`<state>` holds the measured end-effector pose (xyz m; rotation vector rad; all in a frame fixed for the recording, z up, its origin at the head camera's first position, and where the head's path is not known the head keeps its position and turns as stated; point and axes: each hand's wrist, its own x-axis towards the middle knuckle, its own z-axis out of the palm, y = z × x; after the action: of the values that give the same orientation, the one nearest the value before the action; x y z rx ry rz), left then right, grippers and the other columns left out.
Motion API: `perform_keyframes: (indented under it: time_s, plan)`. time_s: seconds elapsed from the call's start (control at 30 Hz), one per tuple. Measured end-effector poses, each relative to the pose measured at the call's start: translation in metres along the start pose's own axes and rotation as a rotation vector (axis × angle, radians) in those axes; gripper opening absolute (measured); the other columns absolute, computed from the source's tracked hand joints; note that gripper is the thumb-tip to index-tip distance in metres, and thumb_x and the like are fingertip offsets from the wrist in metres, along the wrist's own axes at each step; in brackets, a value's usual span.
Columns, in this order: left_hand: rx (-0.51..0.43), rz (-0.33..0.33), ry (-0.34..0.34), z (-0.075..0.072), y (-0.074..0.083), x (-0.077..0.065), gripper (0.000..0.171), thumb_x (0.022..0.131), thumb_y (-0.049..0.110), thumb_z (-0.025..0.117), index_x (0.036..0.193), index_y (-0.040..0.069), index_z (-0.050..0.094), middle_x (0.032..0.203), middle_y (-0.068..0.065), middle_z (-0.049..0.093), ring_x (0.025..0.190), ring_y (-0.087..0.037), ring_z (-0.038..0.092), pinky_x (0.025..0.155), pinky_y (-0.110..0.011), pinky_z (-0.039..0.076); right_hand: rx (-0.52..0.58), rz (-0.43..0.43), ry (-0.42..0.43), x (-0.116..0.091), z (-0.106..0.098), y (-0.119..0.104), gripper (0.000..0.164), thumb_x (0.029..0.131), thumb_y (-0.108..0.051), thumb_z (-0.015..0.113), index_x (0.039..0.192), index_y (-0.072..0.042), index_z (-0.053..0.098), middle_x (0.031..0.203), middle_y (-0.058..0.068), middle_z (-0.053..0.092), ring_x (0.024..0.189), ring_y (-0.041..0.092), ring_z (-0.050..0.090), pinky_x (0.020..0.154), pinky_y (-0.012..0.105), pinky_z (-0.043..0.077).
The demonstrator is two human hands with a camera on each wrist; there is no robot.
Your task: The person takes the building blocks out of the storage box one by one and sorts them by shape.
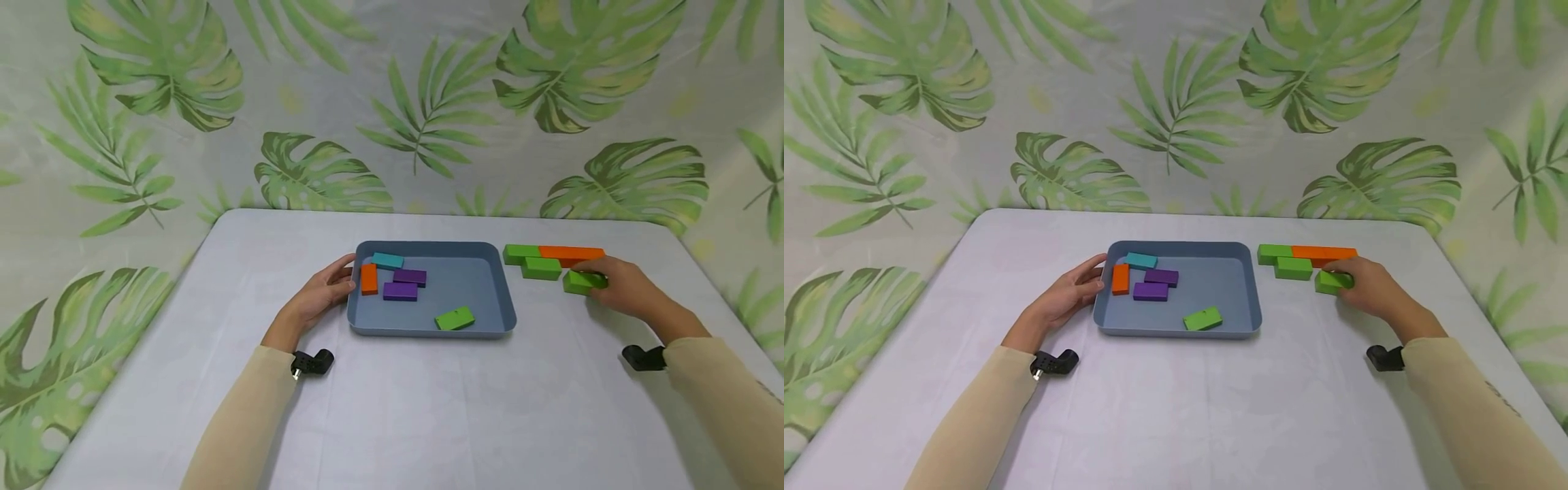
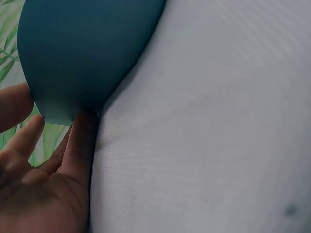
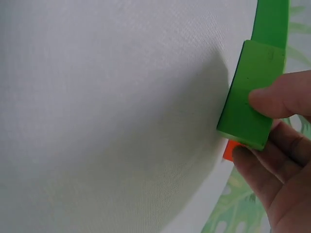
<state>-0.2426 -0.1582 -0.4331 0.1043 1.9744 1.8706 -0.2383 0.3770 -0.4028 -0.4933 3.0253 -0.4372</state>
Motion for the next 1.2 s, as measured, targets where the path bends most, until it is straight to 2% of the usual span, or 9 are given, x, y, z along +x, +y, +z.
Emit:
perform_keyframes:
  time_s: [0.13,0.27,0.37,0.5,0.63,0.93,1.2]
  plan:
    - [0.006,0.005,0.002,0.000,-0.001,-0.001,0.066,0.101,0.008,0.052,0.158,0.028,0.027,0.162,-0.012,0.029,0.148,-0.029,0.033,0.123,-0.048,0.030,-0.030,-0.021,0.071,-0.002,0.001,-0.001,0.040,0.080,0.000,0.069,0.119,0.002,0.066,0.116,0.030,0.061,0.103,0.045,0.056,0.087,0.064,0.047]
    - [0.000,0.001,0.000,0.000,-0.003,-0.001,0.065,0.101,0.008,0.052,0.158,0.028,0.027,0.162,-0.011,0.028,0.149,-0.028,0.033,0.123,-0.047,0.029,-0.073,-0.015,0.137,-0.006,0.001,-0.005,0.029,0.077,0.000,0.073,0.107,0.000,0.072,0.112,0.028,0.063,0.103,0.045,0.053,0.088,0.064,0.046]
    - [-0.004,-0.001,-0.002,0.001,-0.003,0.000,0.065,0.101,0.008,0.052,0.158,0.028,0.027,0.163,-0.011,0.027,0.149,-0.029,0.032,0.123,-0.048,0.029,-0.091,-0.014,0.148,-0.006,0.000,-0.004,0.024,0.077,0.001,0.074,0.101,0.000,0.073,0.109,0.027,0.064,0.101,0.044,0.055,0.086,0.063,0.047]
    - [0.002,-0.004,0.009,0.001,-0.001,-0.001,0.066,0.100,0.008,0.052,0.158,0.029,0.027,0.163,-0.011,0.028,0.148,-0.029,0.033,0.123,-0.048,0.030,-0.085,-0.036,0.145,-0.004,-0.001,-0.002,0.023,0.077,0.003,0.073,0.100,0.001,0.072,0.103,0.025,0.065,0.092,0.039,0.061,0.081,0.059,0.050]
    - [0.002,-0.010,0.020,0.000,0.000,-0.002,0.066,0.100,0.008,0.052,0.158,0.029,0.027,0.163,-0.011,0.028,0.148,-0.029,0.034,0.123,-0.047,0.030,-0.082,-0.053,0.139,-0.002,-0.002,-0.001,0.024,0.078,0.003,0.074,0.101,0.002,0.071,0.103,0.026,0.065,0.089,0.038,0.061,0.079,0.058,0.051]
    - [0.007,-0.012,0.015,0.001,0.000,-0.003,0.065,0.101,0.008,0.051,0.158,0.028,0.027,0.163,-0.012,0.028,0.148,-0.029,0.033,0.123,-0.048,0.029,-0.078,-0.050,0.111,0.004,-0.001,-0.002,0.024,0.080,0.003,0.072,0.104,0.003,0.070,0.106,0.026,0.064,0.096,0.040,0.060,0.083,0.058,0.050]
    - [0.015,-0.016,0.023,0.001,0.000,-0.002,0.066,0.101,0.009,0.052,0.158,0.030,0.027,0.163,-0.011,0.028,0.148,-0.029,0.034,0.123,-0.048,0.030,-0.077,-0.056,0.127,0.007,0.000,-0.002,0.024,0.081,0.003,0.072,0.104,0.003,0.070,0.103,0.024,0.064,0.092,0.036,0.061,0.081,0.055,0.051]
